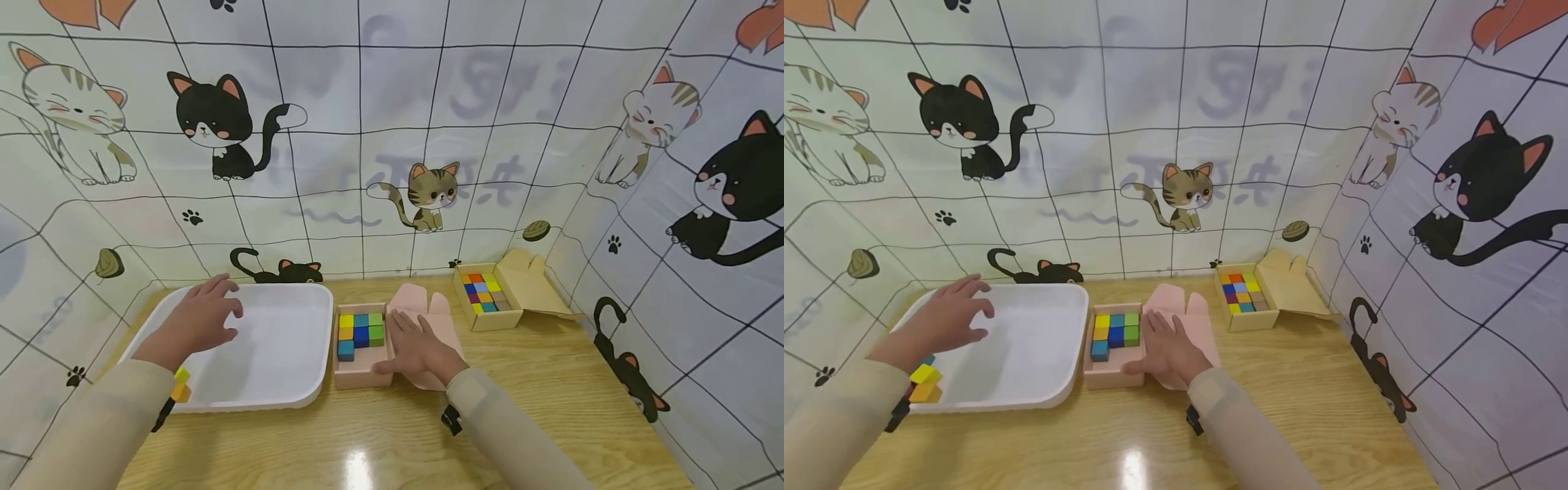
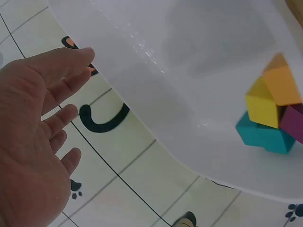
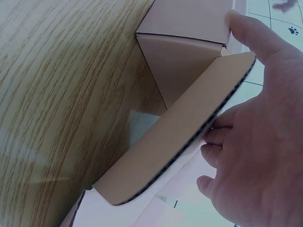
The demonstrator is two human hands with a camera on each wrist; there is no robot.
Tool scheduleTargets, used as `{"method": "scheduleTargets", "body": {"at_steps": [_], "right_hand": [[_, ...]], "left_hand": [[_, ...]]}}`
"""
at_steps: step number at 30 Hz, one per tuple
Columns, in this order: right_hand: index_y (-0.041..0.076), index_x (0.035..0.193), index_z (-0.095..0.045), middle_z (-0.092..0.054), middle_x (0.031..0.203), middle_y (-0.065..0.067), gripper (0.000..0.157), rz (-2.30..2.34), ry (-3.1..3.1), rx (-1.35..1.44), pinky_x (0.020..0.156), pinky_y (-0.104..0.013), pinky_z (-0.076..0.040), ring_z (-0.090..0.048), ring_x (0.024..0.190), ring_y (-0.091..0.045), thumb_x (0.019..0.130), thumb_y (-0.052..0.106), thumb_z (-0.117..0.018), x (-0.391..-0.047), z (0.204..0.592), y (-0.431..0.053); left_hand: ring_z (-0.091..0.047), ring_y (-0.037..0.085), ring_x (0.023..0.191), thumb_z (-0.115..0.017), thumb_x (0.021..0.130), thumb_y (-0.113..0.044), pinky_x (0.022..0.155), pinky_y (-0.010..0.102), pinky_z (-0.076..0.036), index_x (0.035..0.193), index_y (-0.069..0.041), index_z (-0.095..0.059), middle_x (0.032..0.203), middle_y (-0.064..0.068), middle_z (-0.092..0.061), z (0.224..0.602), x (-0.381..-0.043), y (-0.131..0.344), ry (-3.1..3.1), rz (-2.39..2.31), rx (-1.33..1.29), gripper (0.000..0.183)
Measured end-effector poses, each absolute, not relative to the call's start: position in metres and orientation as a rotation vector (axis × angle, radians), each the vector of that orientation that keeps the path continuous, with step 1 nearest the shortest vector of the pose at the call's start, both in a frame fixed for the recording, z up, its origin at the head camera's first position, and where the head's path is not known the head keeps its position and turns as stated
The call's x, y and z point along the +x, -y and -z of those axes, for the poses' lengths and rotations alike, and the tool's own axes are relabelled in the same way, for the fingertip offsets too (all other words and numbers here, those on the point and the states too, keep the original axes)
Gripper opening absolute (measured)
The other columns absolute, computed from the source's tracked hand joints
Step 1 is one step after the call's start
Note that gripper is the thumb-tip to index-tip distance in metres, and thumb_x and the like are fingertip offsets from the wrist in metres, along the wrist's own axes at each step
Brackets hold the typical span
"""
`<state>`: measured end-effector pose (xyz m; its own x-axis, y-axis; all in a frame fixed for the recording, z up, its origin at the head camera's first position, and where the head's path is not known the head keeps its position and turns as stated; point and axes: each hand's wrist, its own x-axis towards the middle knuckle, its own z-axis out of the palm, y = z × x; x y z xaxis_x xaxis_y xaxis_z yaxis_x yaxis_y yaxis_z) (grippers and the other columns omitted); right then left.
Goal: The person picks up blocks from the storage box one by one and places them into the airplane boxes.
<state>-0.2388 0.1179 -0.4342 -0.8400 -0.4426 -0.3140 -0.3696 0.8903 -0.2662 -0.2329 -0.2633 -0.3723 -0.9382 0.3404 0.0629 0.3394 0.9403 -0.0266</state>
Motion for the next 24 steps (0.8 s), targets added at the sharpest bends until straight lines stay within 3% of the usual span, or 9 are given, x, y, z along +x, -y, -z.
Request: {"method": "scheduleTargets", "body": {"at_steps": [12, 24], "right_hand": [[0.007, 0.157, -0.007, -0.006, 0.166, -0.008, 0.108, 0.293, -2.683, -0.59, 0.126, -0.052, -0.002, -0.005, 0.155, -0.024, 0.084, 0.07, -0.056, -0.239, 0.434, -0.118], [0.007, 0.157, -0.006, -0.005, 0.166, -0.009, 0.108, 0.301, -2.681, -0.59, 0.125, -0.053, -0.002, -0.005, 0.155, -0.024, 0.084, 0.069, -0.056, -0.239, 0.434, -0.118]], "left_hand": [[-0.028, 0.052, 0.13, -0.086, 0.066, -0.017, 0.106, 0.074, -0.024, 0.083, -0.017, -0.071, 0.127, 0.029, -0.053, 0.402, -0.206, 0.337, 3.073, -0.033, -0.392, 0.022], [-0.03, 0.054, 0.125, -0.085, 0.059, -0.011, 0.102, 0.076, -0.027, 0.085, -0.015, -0.074, 0.123, 0.03, -0.053, 0.428, -0.19, 0.362, 3.115, -0.046, -0.292, 0.028]]}}
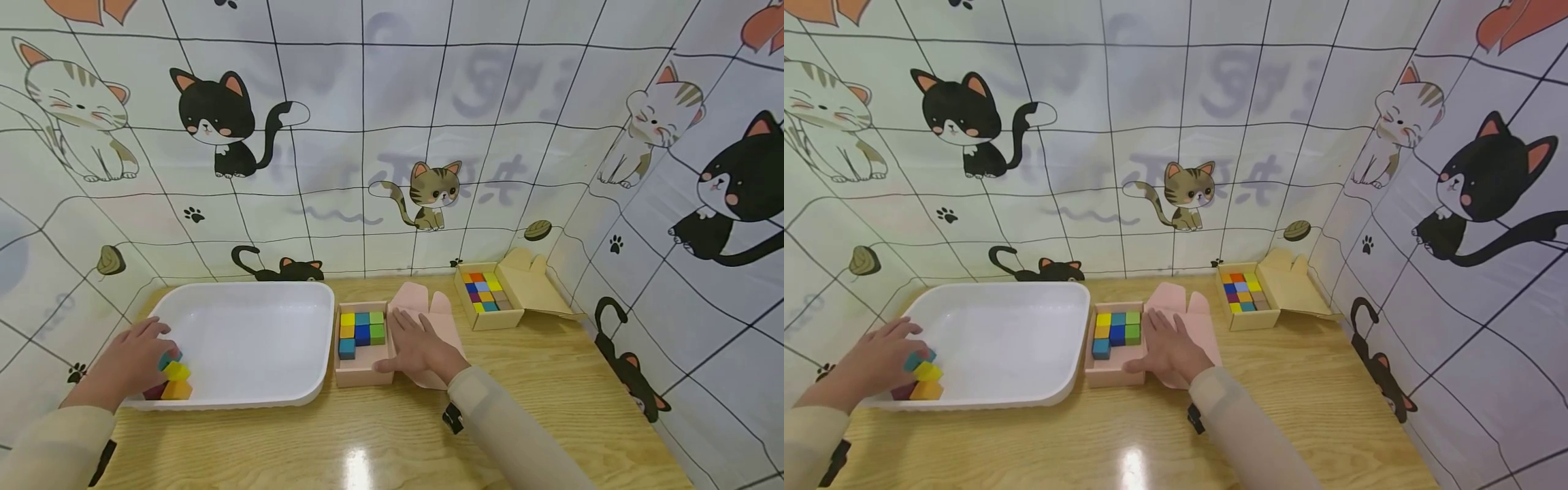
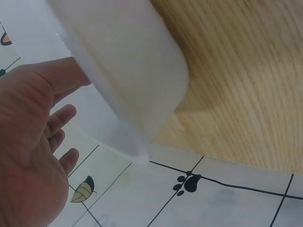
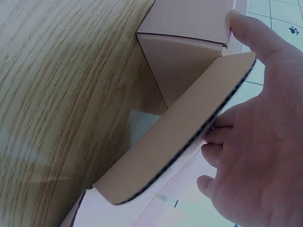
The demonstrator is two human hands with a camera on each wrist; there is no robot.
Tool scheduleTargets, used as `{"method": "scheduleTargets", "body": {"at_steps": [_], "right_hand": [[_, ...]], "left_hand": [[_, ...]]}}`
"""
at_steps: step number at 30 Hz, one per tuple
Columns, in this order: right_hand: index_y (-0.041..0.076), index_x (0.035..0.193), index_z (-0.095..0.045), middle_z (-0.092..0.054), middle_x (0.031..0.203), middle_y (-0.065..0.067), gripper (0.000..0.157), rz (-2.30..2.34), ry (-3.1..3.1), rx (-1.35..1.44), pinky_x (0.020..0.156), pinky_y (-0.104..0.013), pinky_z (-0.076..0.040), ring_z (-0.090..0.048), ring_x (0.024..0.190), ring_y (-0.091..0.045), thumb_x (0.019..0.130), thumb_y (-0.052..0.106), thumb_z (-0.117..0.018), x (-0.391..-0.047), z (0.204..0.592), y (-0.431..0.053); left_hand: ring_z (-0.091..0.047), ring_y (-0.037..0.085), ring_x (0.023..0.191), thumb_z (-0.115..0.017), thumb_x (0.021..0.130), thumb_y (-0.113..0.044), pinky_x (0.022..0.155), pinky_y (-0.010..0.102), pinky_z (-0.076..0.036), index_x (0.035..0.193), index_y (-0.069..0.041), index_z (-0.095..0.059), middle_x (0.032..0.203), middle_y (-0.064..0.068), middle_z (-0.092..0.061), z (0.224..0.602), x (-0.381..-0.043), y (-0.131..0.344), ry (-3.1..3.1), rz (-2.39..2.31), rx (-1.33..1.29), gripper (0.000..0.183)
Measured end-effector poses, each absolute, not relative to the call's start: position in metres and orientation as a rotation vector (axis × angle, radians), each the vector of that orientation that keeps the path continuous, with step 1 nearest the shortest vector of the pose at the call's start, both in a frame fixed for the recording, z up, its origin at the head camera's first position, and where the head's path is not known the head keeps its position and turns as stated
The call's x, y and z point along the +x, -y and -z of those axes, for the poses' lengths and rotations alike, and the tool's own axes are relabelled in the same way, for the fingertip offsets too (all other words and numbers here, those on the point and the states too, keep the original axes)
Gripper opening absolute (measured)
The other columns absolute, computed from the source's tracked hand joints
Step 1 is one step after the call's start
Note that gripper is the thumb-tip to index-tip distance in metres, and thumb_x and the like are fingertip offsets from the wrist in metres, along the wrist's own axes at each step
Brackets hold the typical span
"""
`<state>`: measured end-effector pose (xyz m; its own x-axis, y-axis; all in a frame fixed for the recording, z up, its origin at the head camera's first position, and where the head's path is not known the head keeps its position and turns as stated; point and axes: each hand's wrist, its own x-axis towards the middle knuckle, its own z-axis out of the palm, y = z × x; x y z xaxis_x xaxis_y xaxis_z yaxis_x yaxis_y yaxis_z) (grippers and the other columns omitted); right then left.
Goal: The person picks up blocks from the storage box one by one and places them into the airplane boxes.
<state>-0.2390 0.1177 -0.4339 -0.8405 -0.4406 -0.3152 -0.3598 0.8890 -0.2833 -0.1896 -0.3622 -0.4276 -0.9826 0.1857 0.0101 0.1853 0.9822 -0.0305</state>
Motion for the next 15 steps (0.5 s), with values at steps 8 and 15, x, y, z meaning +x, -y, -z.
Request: {"method": "scheduleTargets", "body": {"at_steps": [8, 15], "right_hand": [[0.009, 0.157, -0.006, -0.005, 0.166, -0.007, 0.107, 0.305, -2.667, -0.587, 0.126, -0.052, -0.001, -0.003, 0.155, -0.022, 0.084, 0.07, -0.055, -0.239, 0.434, -0.119], [0.008, 0.157, -0.007, -0.005, 0.166, -0.008, 0.107, 0.316, -2.67, -0.587, 0.125, -0.052, -0.002, -0.004, 0.155, -0.023, 0.084, 0.069, -0.055, -0.239, 0.434, -0.119]], "left_hand": [[-0.031, 0.054, 0.124, -0.083, 0.062, -0.008, 0.1, 0.077, -0.029, 0.085, -0.014, -0.073, 0.124, 0.032, -0.052, 0.436, -0.188, 0.365, 3.122, -0.066, -0.272, 0.026], [-0.029, 0.054, 0.124, -0.081, 0.063, -0.008, 0.101, 0.077, -0.027, 0.086, -0.014, -0.072, 0.124, 0.032, -0.051, 0.441, -0.193, 0.366, 3.13, -0.043, -0.269, 0.025]]}}
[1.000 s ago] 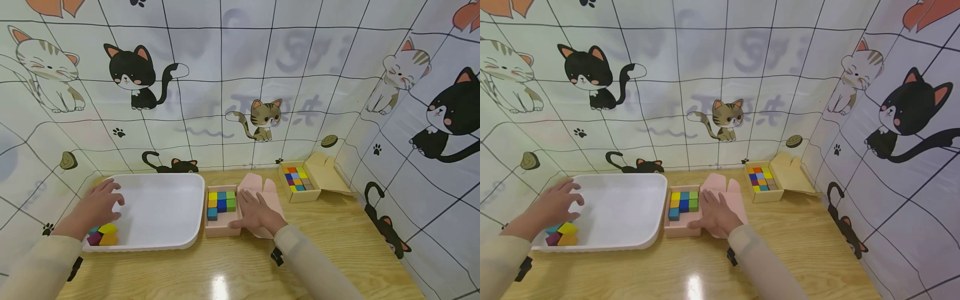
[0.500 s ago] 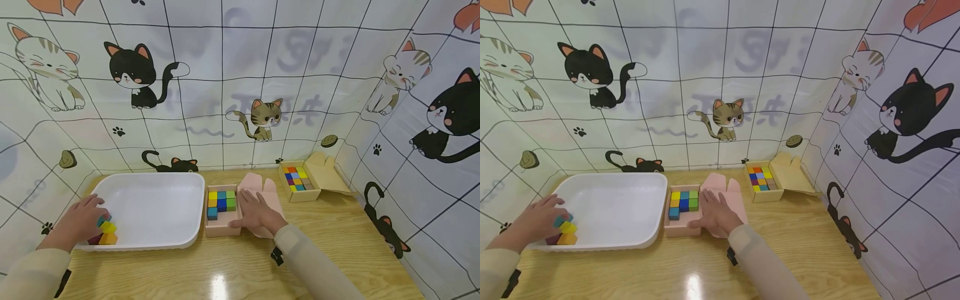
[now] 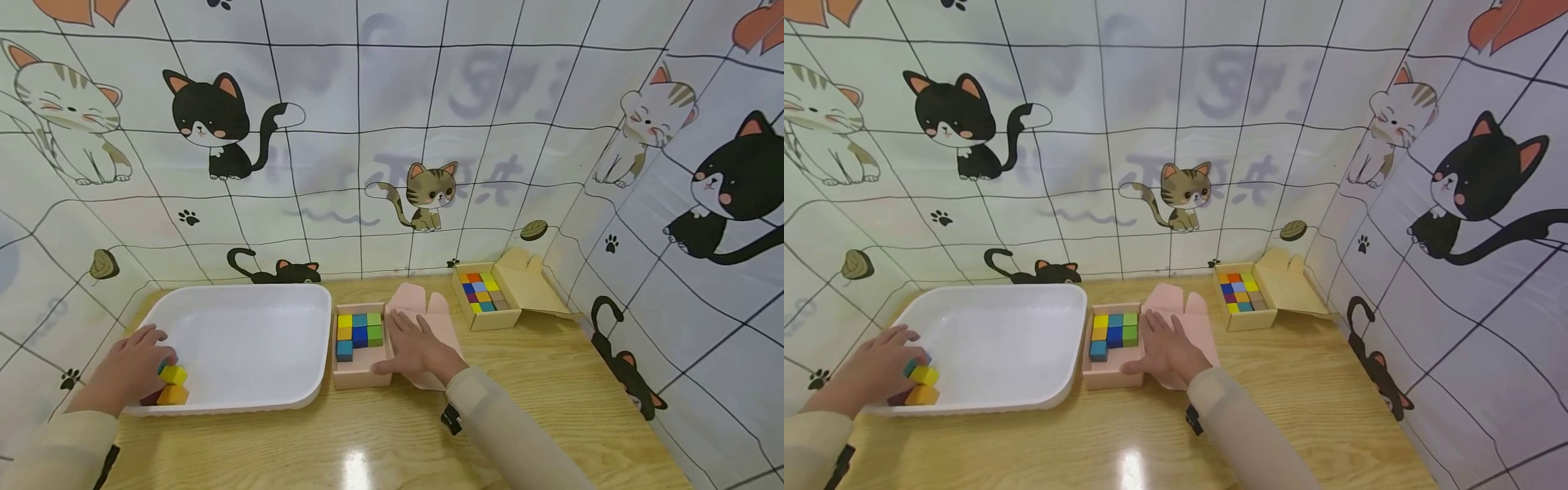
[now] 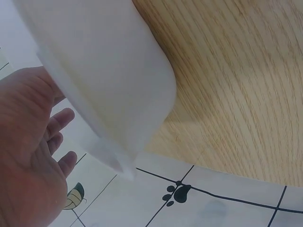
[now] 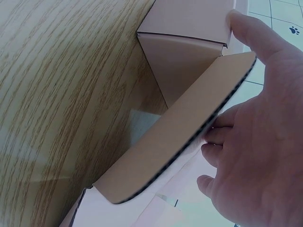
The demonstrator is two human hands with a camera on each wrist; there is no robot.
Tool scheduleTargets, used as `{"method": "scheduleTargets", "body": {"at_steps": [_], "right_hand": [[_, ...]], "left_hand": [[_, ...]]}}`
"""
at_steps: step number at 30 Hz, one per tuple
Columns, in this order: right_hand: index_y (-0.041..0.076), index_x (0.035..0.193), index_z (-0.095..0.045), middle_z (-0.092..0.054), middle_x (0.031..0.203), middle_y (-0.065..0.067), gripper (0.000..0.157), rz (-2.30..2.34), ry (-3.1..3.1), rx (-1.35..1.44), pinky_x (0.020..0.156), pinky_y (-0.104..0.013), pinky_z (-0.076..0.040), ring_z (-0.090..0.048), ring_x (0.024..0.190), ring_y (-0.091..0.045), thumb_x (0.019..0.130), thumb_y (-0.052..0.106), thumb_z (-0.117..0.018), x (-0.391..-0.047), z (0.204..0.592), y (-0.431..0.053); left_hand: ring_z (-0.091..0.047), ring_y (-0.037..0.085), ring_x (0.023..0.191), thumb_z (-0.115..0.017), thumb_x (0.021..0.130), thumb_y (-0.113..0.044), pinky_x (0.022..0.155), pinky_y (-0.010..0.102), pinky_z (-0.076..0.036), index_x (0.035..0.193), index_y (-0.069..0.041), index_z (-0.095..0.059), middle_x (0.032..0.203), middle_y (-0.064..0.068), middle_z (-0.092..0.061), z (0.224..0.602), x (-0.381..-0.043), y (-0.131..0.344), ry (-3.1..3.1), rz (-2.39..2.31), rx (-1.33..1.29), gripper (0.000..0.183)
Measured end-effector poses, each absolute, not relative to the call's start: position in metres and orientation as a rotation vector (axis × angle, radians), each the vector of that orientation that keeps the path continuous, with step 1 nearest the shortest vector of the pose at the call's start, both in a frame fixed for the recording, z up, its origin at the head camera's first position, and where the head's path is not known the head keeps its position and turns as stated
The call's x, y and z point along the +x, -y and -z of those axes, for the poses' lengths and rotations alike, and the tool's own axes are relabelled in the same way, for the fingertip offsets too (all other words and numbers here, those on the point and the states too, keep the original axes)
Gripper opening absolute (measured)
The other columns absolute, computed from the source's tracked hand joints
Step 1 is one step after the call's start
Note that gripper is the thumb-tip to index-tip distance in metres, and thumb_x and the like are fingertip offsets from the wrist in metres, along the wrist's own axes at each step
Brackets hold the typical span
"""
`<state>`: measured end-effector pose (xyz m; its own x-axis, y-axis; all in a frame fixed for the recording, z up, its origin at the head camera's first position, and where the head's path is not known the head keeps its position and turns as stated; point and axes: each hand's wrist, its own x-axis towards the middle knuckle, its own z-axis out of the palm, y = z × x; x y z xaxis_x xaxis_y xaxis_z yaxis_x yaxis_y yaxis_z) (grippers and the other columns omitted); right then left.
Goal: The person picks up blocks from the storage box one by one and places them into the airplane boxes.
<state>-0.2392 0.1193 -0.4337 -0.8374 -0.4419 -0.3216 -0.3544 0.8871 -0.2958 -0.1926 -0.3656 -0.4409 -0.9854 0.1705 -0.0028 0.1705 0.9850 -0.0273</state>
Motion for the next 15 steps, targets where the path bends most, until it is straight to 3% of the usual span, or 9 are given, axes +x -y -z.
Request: {"method": "scheduleTargets", "body": {"at_steps": [15], "right_hand": [[0.008, 0.157, -0.007, -0.006, 0.166, -0.008, 0.107, 0.316, -2.672, -0.575, 0.126, -0.052, -0.001, -0.004, 0.155, -0.023, 0.084, 0.069, -0.057, -0.2386, 0.4333, -0.1185]], "left_hand": [[-0.03, 0.054, 0.125, -0.081, 0.063, -0.007, 0.101, 0.076, -0.028, 0.084, -0.006, -0.074, 0.121, 0.032, -0.054, 0.4445, -0.1943, 0.3625, -3.156, 0.06, 0.266, 0.022]]}}
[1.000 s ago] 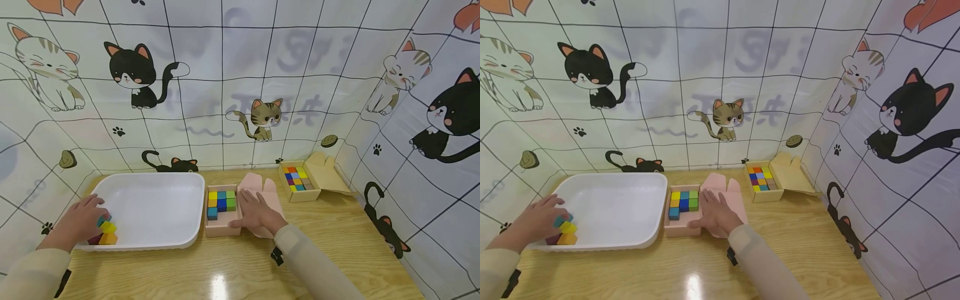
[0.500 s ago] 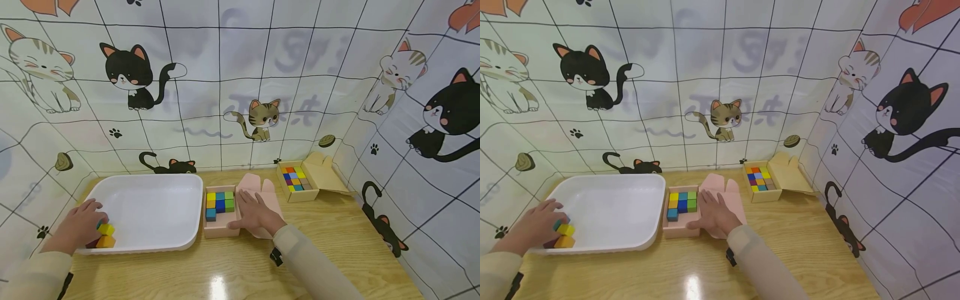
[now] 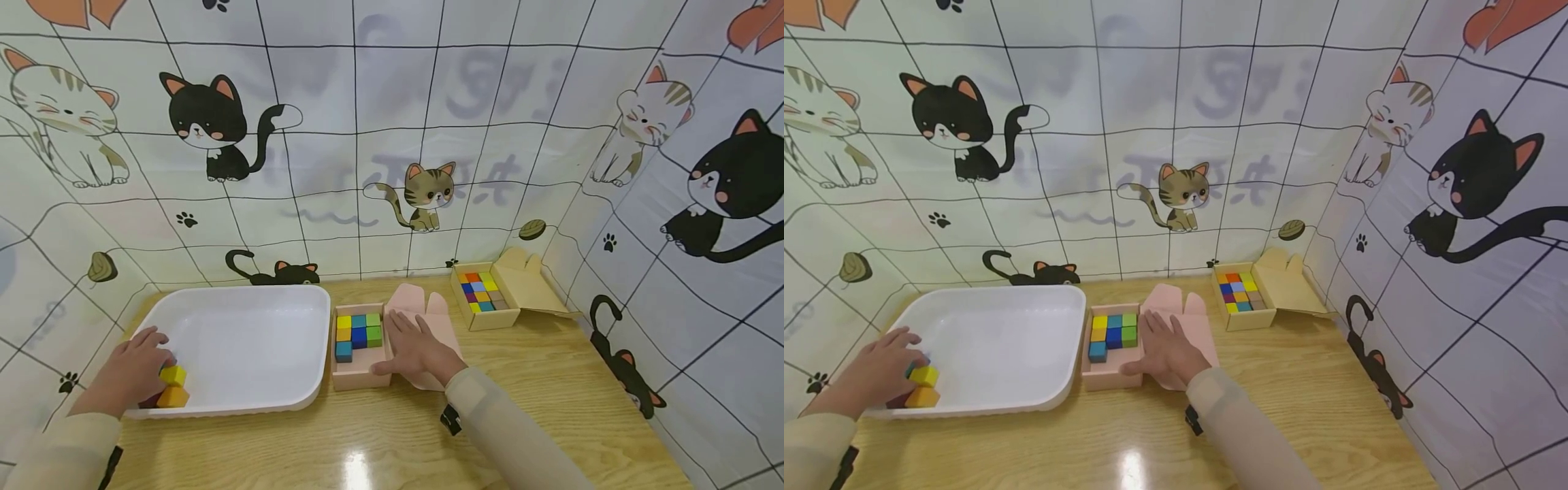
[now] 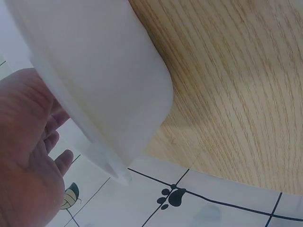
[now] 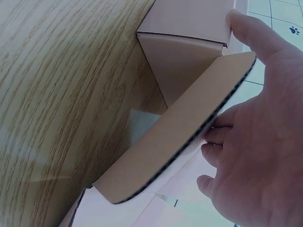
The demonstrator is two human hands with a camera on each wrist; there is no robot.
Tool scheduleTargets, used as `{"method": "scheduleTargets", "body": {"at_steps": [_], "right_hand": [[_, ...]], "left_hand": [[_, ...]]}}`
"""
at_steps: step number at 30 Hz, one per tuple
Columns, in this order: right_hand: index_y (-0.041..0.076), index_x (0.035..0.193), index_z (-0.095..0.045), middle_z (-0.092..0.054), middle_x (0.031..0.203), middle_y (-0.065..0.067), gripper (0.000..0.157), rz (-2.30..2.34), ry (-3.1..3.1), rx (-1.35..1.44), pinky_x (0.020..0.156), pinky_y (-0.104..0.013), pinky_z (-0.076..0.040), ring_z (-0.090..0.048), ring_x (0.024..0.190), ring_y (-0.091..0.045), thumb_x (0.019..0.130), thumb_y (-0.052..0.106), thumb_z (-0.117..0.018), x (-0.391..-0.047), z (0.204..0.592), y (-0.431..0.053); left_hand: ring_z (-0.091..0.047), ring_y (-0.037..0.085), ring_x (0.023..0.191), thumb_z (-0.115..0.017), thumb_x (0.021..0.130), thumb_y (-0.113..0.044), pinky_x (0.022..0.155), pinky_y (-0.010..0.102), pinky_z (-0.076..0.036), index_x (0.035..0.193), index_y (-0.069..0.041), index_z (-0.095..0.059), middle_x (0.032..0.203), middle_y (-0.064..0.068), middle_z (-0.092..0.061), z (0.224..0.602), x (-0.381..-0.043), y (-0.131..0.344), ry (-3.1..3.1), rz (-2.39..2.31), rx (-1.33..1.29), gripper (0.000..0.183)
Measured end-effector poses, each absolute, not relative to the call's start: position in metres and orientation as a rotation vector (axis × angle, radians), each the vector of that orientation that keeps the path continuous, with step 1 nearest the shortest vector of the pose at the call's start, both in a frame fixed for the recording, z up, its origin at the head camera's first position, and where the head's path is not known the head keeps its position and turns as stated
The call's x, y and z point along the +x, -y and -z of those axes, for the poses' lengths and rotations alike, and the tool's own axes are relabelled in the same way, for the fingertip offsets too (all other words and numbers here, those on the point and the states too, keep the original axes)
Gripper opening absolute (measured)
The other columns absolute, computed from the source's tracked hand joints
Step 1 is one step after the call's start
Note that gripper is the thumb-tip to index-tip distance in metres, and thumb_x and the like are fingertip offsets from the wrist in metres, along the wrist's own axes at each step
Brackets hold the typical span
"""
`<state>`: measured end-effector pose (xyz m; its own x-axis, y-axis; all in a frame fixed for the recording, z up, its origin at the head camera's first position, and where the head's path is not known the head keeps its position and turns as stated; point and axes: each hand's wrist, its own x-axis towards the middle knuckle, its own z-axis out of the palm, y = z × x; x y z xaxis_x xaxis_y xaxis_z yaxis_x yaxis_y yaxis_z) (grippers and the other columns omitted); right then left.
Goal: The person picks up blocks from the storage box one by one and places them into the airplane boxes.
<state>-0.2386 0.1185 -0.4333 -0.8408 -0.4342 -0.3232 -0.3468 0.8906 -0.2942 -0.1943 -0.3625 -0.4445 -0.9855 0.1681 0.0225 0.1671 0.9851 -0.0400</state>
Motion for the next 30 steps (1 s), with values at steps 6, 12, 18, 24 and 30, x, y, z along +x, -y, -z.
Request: {"method": "scheduleTargets", "body": {"at_steps": [6, 12, 18, 24, 30], "right_hand": [[0.008, 0.157, -0.007, -0.006, 0.166, -0.007, 0.107, 0.316, -2.673, -0.572, 0.126, -0.052, -0.001, -0.004, 0.155, -0.023, 0.084, 0.068, -0.057, -0.239, 0.434, -0.118], [0.007, 0.157, -0.008, -0.006, 0.166, -0.008, 0.107, 0.321, -2.676, -0.574, 0.126, -0.052, -0.002, -0.005, 0.155, -0.024, 0.084, 0.068, -0.057, -0.238, 0.433, -0.118], [0.008, 0.157, -0.007, -0.005, 0.166, -0.007, 0.106, 0.319, -2.669, -0.564, 0.126, -0.052, -0.001, -0.004, 0.155, -0.023, 0.085, 0.068, -0.057, -0.238, 0.432, -0.118], [0.008, 0.157, -0.007, -0.005, 0.166, -0.007, 0.107, 0.295, -2.673, -0.572, 0.126, -0.052, -0.002, -0.003, 0.155, -0.023, 0.084, 0.069, -0.056, -0.238, 0.433, -0.119], [0.008, 0.157, -0.007, -0.005, 0.166, -0.007, 0.107, 0.291, -2.675, -0.577, 0.126, -0.052, -0.002, -0.004, 0.155, -0.022, 0.084, 0.07, -0.056, -0.239, 0.434, -0.118]], "left_hand": [[-0.031, 0.051, 0.125, -0.08, 0.062, -0.009, 0.102, 0.075, -0.028, 0.079, -0.004, -0.073, 0.118, 0.03, -0.056, 0.445, -0.194, 0.363, 3.079, -0.07, -0.268, 0.019], [-0.029, 0.052, 0.127, -0.082, 0.062, -0.013, 0.103, 0.076, -0.025, 0.082, -0.003, -0.072, 0.121, 0.031, -0.054, 0.435, -0.198, 0.359, 3.07, -0.03, -0.265, 0.025], [-0.029, 0.051, 0.129, -0.079, 0.065, -0.019, 0.105, 0.075, -0.026, 0.083, -0.007, -0.071, 0.123, 0.029, -0.053, 0.417, -0.205, 0.345, 3.032, 0.002, -0.307, 0.023], [-0.029, 0.049, 0.133, -0.08, 0.068, -0.024, 0.107, 0.073, -0.025, 0.084, -0.01, -0.071, 0.125, 0.026, -0.054, 0.401, -0.212, 0.318, 3.0, 0.084, -0.371, 0.023], [-0.028, 0.046, 0.136, -0.079, 0.07, -0.023, 0.11, 0.069, -0.025, 0.084, -0.012, -0.07, 0.126, 0.022, -0.055, 0.389, -0.218, 0.286, 2.977, 0.131, -0.445, 0.02]]}}
